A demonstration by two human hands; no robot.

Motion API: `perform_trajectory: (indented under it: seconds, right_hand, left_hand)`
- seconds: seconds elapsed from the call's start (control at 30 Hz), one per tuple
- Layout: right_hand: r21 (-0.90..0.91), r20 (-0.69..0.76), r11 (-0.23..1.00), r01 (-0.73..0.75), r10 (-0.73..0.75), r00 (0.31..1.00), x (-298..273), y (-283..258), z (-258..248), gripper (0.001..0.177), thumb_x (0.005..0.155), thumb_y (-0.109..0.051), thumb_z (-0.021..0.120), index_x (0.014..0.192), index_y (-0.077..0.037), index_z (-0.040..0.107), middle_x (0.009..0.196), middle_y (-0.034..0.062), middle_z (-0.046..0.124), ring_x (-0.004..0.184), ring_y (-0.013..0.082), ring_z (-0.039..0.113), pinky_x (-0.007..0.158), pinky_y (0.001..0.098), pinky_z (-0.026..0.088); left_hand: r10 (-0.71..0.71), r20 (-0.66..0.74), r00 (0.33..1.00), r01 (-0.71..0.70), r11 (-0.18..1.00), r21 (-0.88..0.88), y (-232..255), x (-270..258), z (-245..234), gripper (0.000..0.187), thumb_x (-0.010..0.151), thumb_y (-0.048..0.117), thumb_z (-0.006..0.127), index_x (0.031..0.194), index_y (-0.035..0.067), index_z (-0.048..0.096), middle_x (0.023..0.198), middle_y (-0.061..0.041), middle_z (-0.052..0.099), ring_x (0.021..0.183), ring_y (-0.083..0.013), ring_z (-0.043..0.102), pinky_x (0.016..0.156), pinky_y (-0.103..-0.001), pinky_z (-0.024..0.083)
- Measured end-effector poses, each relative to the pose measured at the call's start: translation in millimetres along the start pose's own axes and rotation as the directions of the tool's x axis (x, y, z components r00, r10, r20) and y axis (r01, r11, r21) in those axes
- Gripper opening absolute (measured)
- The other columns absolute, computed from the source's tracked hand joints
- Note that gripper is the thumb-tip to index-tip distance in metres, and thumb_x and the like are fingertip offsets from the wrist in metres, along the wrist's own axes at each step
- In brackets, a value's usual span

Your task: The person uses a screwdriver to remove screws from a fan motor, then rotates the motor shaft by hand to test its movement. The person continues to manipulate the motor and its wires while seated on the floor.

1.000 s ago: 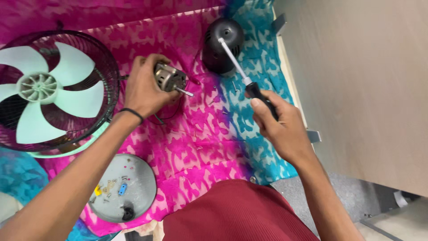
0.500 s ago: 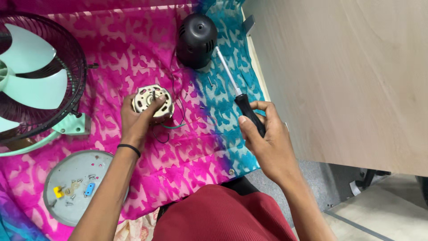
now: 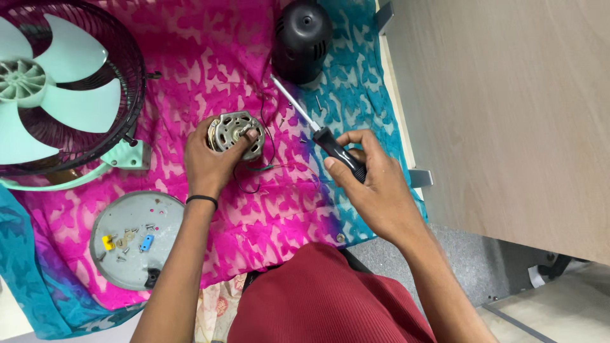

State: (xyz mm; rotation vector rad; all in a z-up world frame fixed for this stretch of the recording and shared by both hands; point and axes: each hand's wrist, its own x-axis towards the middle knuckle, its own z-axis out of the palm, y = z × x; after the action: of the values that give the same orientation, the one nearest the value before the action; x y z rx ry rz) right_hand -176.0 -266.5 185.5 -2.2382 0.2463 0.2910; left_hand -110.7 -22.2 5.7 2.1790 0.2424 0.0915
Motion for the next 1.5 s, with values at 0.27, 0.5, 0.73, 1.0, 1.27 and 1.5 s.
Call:
perform_trajectory:
  seconds: [0.27, 0.5, 0.73, 1.0, 1.27, 1.5]
  right_hand:
    - [-0.037, 0.089, 0.996, -0.076, 0.079, 0.993, 0, 11, -3, 0.038, 0.09, -0.036, 0.067, 0.12, -0.013, 0.062, 0.073, 0.0045, 0.074, 0.052, 0.0109, 0.054, 0.051, 0.0319, 0.037]
    - [-0.093, 0.143, 0.995, -0.047, 0.06, 0.988, 11, 15, 5, 0.039, 0.091, -0.036, 0.067, 0.121, -0.012, 0.061, 0.072, 0.007, 0.074, 0.05, 0.0114, 0.05, 0.048, 0.0322, 0.035]
    - [-0.124, 0.075, 0.988, 0.087, -0.078, 0.994, 6, 19, 16, 0.04, 0.088, -0.03, 0.071, 0.123, -0.01, 0.069, 0.074, 0.0082, 0.074, 0.051, 0.0123, 0.055, 0.048, 0.0307, 0.04]
    - [-0.03, -0.045, 0.98, 0.198, -0.199, 0.979, -2, 22, 12, 0.033, 0.086, -0.02, 0.075, 0.114, -0.004, 0.077, 0.083, 0.0119, 0.08, 0.067, 0.011, 0.077, 0.057, 0.0242, 0.058]
    - [-0.049, 0.03, 0.959, 0.279, -0.278, 0.96, 0, 15, 9, 0.033, 0.087, -0.019, 0.074, 0.114, -0.001, 0.076, 0.083, 0.0131, 0.08, 0.065, 0.0137, 0.077, 0.056, 0.0263, 0.059]
    - [-0.108, 0.079, 0.914, 0.392, -0.385, 0.919, 2, 7, 12, 0.031, 0.09, -0.015, 0.072, 0.116, 0.002, 0.074, 0.091, 0.0166, 0.078, 0.065, 0.0186, 0.077, 0.056, 0.029, 0.061]
  left_hand:
    - [0.129, -0.071, 0.989, -0.12, 0.986, 0.116, -8, -8, -16, 0.074, 0.081, 0.054, 0.089, 0.12, -0.006, 0.07, 0.114, -0.024, 0.065, 0.105, -0.0375, 0.066, 0.091, -0.047, 0.054]
    - [0.075, -0.057, 0.996, -0.067, 0.99, 0.126, -15, -3, -15, 0.073, 0.076, 0.055, 0.089, 0.118, -0.003, 0.073, 0.113, -0.022, 0.067, 0.103, -0.0364, 0.068, 0.091, -0.045, 0.055]
    - [0.07, -0.042, 0.997, -0.066, 0.993, 0.102, -17, -3, -15, 0.077, 0.078, 0.056, 0.088, 0.126, 0.0, 0.068, 0.118, -0.021, 0.065, 0.11, -0.0364, 0.066, 0.097, -0.046, 0.053]
    - [0.377, 0.089, 0.922, -0.384, 0.919, 0.09, -2, -3, -18, 0.098, 0.072, 0.047, 0.095, 0.148, 0.004, 0.051, 0.129, -0.022, 0.056, 0.124, -0.0364, 0.054, 0.109, -0.048, 0.045]
    - [0.505, 0.119, 0.855, -0.518, 0.842, 0.147, 21, 0, -17, 0.073, 0.06, 0.027, 0.095, 0.125, 0.01, 0.065, 0.122, -0.01, 0.062, 0.114, -0.0328, 0.061, 0.1, -0.045, 0.052]
    - [0.485, 0.025, 0.874, -0.48, 0.855, 0.198, 18, -8, -9, 0.065, 0.06, 0.021, 0.09, 0.12, 0.013, 0.066, 0.118, -0.008, 0.062, 0.111, -0.0325, 0.062, 0.093, -0.045, 0.055]
